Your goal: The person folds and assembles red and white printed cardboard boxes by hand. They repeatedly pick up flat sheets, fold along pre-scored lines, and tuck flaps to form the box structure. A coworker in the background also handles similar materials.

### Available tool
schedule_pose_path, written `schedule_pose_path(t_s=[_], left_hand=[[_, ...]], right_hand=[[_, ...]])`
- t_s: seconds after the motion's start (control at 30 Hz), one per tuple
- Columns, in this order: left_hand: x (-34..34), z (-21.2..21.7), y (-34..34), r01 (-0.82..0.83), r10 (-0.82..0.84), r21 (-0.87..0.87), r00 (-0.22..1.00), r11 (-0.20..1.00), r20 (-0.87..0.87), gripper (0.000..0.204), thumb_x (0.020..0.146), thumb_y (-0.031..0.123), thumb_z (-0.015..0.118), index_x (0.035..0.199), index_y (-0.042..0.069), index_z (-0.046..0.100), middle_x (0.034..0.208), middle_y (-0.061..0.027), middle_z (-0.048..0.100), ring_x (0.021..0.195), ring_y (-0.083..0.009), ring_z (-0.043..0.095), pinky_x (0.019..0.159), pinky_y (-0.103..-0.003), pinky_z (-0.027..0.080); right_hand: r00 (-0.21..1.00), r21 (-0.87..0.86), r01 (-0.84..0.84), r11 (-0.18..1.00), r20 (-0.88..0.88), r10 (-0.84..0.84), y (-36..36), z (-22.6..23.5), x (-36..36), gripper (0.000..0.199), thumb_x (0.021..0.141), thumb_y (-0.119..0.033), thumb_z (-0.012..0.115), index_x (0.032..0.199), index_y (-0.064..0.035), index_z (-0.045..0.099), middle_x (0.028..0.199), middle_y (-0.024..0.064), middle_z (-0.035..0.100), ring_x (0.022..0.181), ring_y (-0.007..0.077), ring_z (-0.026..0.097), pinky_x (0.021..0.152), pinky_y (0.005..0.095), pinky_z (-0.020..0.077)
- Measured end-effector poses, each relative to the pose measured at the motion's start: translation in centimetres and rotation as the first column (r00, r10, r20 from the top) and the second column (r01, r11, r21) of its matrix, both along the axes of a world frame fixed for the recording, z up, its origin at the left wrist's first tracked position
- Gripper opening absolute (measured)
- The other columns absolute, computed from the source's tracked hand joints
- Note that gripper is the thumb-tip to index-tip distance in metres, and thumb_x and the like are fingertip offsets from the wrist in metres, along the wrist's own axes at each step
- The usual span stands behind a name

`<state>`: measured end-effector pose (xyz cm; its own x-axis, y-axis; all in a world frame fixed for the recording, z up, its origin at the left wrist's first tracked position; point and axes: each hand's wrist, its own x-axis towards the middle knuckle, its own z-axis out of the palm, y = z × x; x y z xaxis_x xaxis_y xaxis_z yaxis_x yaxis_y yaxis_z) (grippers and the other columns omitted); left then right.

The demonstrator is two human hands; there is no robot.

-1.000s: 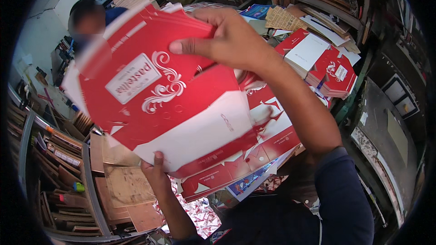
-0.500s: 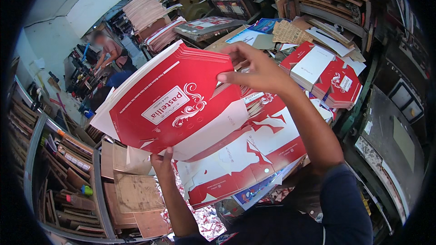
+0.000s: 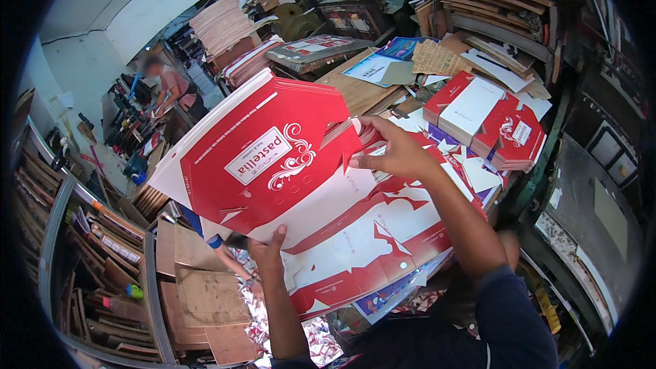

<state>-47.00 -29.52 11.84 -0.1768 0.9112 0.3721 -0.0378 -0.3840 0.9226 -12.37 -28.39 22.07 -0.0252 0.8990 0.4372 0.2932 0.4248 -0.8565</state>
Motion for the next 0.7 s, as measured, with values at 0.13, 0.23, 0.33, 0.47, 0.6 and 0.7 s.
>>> schedule_pose_path(t_s=[0.13, 0.23, 0.33, 0.47, 0.6, 0.7], left_hand=[[-0.8, -0.3, 0.6, 0.081, -0.081, 0.006, 0.997, 0.997, 0.015, 0.06, 0.078, 0.017, 0.088, 0.128, -0.001, 0.061, 0.12, -0.0106, 0.068, 0.108, -0.0205, 0.064, 0.098, -0.035, 0.049], [-0.5, -0.7, 0.4, 0.055, -0.054, -0.01, 0.998, 0.998, 0.008, 0.061, 0.077, 0.018, 0.089, 0.128, -0.002, 0.06, 0.12, -0.0108, 0.068, 0.109, -0.0211, 0.065, 0.098, -0.035, 0.049], [-0.2, -0.8, 0.1, 0.044, -0.045, 0.033, 0.998, 0.998, 0.038, 0.064, 0.076, 0.015, 0.089, 0.13, 0.0, 0.059, 0.121, -0.0105, 0.068, 0.11, -0.022, 0.065, 0.099, -0.036, 0.05], [-0.6, -1.3, -0.1, 0.086, -0.088, 0.027, 0.993, 0.996, 0.078, 0.062, 0.076, 0.011, 0.089, 0.13, 0.001, 0.06, 0.12, -0.0098, 0.068, 0.108, -0.0216, 0.066, 0.099, -0.036, 0.05], [-1.1, -1.9, 0.0, 0.129, -0.13, 0.013, 0.99, 0.992, 0.049, 0.067, 0.077, 0.011, 0.087, 0.136, 0.001, 0.056, 0.128, -0.0089, 0.065, 0.116, -0.0226, 0.062, 0.106, -0.038, 0.046], [-1.5, -2.3, 0.0, 0.141, -0.14, -0.001, 0.989, 0.99, 0.04, 0.064, 0.078, 0.011, 0.087, 0.134, 0.001, 0.058, 0.126, -0.0087, 0.066, 0.114, -0.0219, 0.063, 0.105, -0.038, 0.046]], right_hand=[[0.999, -0.019, -0.016, 1.0, -0.046, 0.015, 0.0, -0.9, 0.2, 0.084, 0.076, -0.042, 0.089, 0.14, -0.0015, 0.054, 0.133, 0.0169, 0.06, 0.122, 0.0252, 0.059, 0.104, 0.0384, 0.0483], [0.985, 0.054, -0.009, 0.998, -0.169, 0.018, 0.7, -2.6, 0.8, 0.08, 0.08, -0.042, 0.086, 0.142, -0.0037, 0.053, 0.137, 0.0146, 0.058, 0.129, 0.0262, 0.055, 0.111, 0.0385, 0.0422], [0.985, 0.074, 0.061, 0.995, -0.163, -0.048, 0.6, -3.0, 0.3, 0.072, 0.085, -0.039, 0.082, 0.142, -0.0055, 0.055, 0.136, 0.0137, 0.058, 0.128, 0.025, 0.055, 0.11, 0.038, 0.0425], [0.984, 0.165, -0.004, 0.986, -0.175, 0.033, 1.1, -0.5, 1.0, 0.043, 0.097, -0.023, 0.07, 0.136, -0.0062, 0.061, 0.122, 0.0108, 0.064, 0.108, 0.0163, 0.062, 0.097, 0.0332, 0.0507], [0.962, 0.02, -0.131, 0.991, -0.24, 0.132, 1.1, 0.7, 1.3, 0.03, 0.097, -0.006, 0.064, 0.127, -0.0038, 0.067, 0.102, 0.0027, 0.068, 0.081, 0.0077, 0.064, 0.074, 0.025, 0.055], [0.967, 0.144, -0.101, 0.984, -0.22, 0.131, 1.4, -0.1, 1.2, 0.025, 0.093, 0.001, 0.066, 0.117, -0.002, 0.069, 0.101, 0.0037, 0.068, 0.083, 0.0078, 0.064, 0.074, 0.0258, 0.0555]])
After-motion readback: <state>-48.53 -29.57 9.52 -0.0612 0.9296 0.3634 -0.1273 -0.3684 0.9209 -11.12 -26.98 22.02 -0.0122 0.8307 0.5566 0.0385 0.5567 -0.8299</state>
